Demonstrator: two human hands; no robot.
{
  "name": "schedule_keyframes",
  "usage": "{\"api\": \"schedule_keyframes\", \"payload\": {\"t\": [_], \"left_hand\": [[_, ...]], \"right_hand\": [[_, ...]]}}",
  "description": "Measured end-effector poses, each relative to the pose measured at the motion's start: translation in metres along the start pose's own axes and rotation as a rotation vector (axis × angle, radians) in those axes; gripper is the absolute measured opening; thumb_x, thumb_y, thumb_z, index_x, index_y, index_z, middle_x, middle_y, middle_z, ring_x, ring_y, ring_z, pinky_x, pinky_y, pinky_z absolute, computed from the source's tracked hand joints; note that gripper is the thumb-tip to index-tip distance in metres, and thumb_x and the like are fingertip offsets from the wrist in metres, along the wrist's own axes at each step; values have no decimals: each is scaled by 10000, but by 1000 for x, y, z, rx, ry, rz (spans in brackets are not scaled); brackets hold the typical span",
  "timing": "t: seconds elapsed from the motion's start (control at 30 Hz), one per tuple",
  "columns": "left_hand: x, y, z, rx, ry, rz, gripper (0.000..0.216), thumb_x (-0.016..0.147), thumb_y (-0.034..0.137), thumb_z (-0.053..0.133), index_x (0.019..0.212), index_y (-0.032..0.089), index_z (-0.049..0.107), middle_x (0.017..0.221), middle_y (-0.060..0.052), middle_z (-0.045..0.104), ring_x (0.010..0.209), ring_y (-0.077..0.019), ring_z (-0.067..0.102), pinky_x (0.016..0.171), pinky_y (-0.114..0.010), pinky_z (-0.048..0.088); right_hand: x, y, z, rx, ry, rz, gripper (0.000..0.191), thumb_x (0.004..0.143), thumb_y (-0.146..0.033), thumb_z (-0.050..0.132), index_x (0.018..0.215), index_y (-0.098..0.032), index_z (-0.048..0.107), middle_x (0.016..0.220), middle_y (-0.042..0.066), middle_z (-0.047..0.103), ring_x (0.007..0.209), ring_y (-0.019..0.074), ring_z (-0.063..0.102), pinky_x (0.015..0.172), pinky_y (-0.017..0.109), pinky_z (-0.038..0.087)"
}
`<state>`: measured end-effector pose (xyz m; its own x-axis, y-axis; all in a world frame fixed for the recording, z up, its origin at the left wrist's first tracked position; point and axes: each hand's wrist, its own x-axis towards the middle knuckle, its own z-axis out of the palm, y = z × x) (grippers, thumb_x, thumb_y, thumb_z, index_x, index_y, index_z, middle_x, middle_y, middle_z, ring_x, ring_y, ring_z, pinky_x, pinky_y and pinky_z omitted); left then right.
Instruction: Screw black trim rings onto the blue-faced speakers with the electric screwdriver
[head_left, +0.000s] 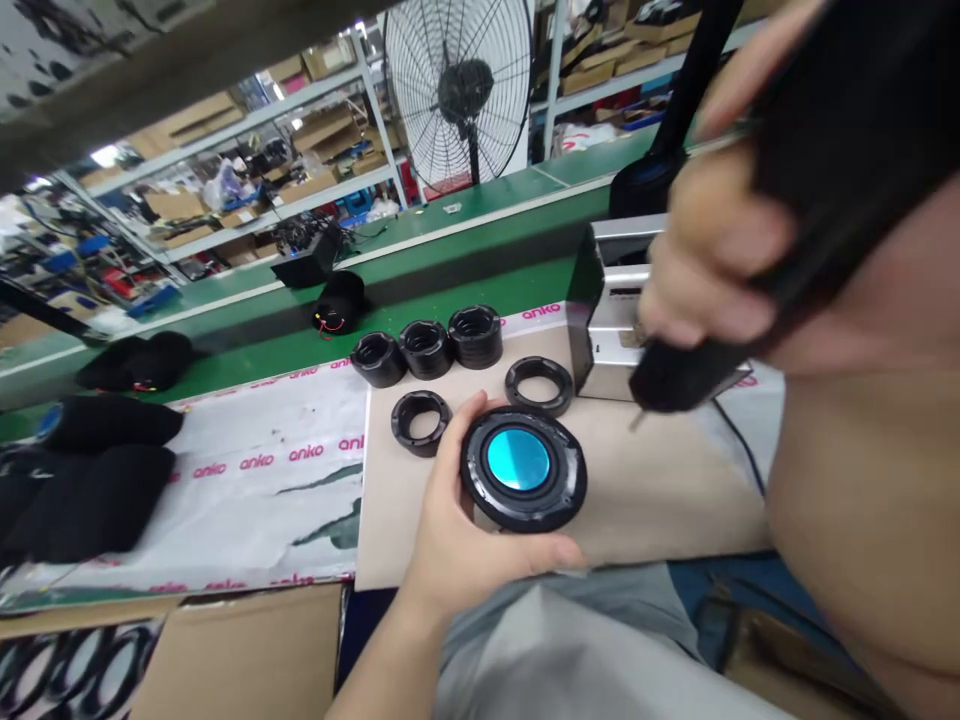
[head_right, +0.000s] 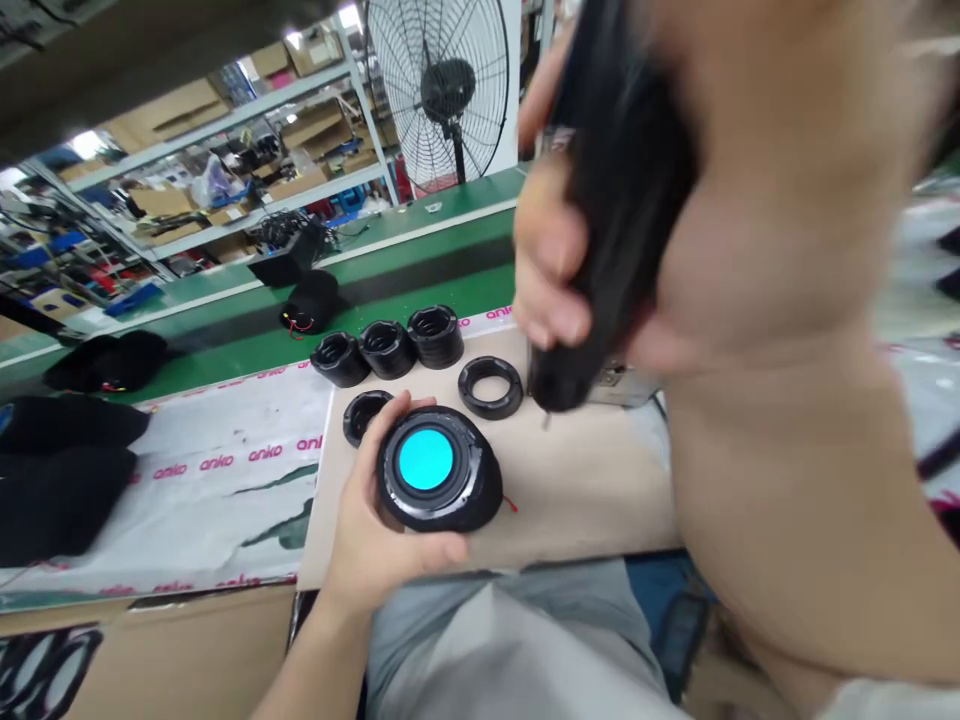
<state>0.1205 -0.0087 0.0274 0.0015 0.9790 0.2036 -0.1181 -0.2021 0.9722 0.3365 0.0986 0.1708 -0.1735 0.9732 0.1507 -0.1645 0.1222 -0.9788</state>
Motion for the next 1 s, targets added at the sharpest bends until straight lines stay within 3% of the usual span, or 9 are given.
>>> {"api": "schedule_keyframes", "payload": {"t": [0.1, 0.27, 0.37, 0.47, 0.57, 0.63, 0.8, 0.9, 1.0], "left_hand": [[2, 6, -5, -82, -40, -14, 1122, 536, 452, 1135, 1503, 278, 592, 1554, -152, 690, 1395, -400, 724, 1137, -448, 628], [1, -3, 3, 8, -2, 58, 1016, 585, 519, 1106, 1428, 324, 575, 1370, -92, 756, 1199, -361, 811, 980, -443, 695], [-13, -20, 21, 126, 163, 192, 1255, 443, 545, 1144, 1483, 400, 457, 1581, -119, 604, 1293, -393, 773, 1023, -492, 697], [-33, -25, 28, 149, 88, 133, 1603, 358, 491, 1171, 1676, 442, 261, 1781, -161, 402, 1476, -486, 648, 1150, -605, 647], [-39, -14, 12, 214, -149, -18, 1576, 570, 367, 1134, 1777, 477, 127, 1803, -125, 422, 1596, -492, 526, 1202, -637, 612], [-29, -3, -5, 301, -245, -27, 1510, 612, 362, 1117, 1776, 509, 168, 1817, -106, 411, 1604, -489, 516, 1199, -655, 606], [3, 9, -28, 263, -547, 97, 1573, 343, 363, 1182, 1717, 436, 418, 1730, -160, 530, 1531, -514, 594, 1254, -684, 536], [-3, 7, -26, 179, -415, 153, 1302, 419, 367, 1171, 1578, 441, 584, 1564, -112, 680, 1470, -464, 665, 1226, -627, 584], [-11, 8, -24, 234, -261, 143, 1179, 504, 392, 1142, 1551, 415, 601, 1503, -106, 710, 1386, -444, 724, 1159, -598, 642]], "right_hand": [[-26, 40, -1, 18, -84, 107, 620, 621, -664, 965, 874, -233, 598, 540, -51, 590, 323, 167, 507, 309, 266, 381], [-82, 108, -9, 105, -71, 418, 544, 796, -631, 871, 1050, -254, 574, 804, -21, 672, 390, 105, 549, 393, 229, 409], [-104, 126, -7, 140, -76, 511, 457, 838, -543, 865, 1114, -298, 595, 793, -33, 635, 473, 115, 597, 458, 232, 464], [-108, 130, -10, 157, -46, 539, 472, 847, -551, 862, 1157, -335, 580, 794, -36, 621, 521, 126, 606, 494, 244, 497], [-103, 129, -17, 140, -49, 511, 516, 857, -642, 830, 1169, -313, 583, 845, -10, 645, 544, 127, 578, 493, 256, 494], [-100, 130, -20, 117, -86, 514, 547, 847, -689, 816, 1143, -284, 595, 807, 7, 639, 548, 144, 571, 505, 278, 509], [-97, 124, -11, 69, -168, 562, 643, 718, -671, 910, 1087, -235, 612, 834, 28, 687, 574, 164, 620, 524, 296, 542], [-83, 107, -9, -72, -198, 581, 672, 712, -661, 907, 1142, -219, 638, 716, -12, 648, 492, 145, 583, 469, 263, 488], [-55, 87, -8, -492, -169, 433, 736, 753, -641, 866, 1334, -244, 652, 707, -23, 669, 473, 167, 610, 471, 280, 503]]}}
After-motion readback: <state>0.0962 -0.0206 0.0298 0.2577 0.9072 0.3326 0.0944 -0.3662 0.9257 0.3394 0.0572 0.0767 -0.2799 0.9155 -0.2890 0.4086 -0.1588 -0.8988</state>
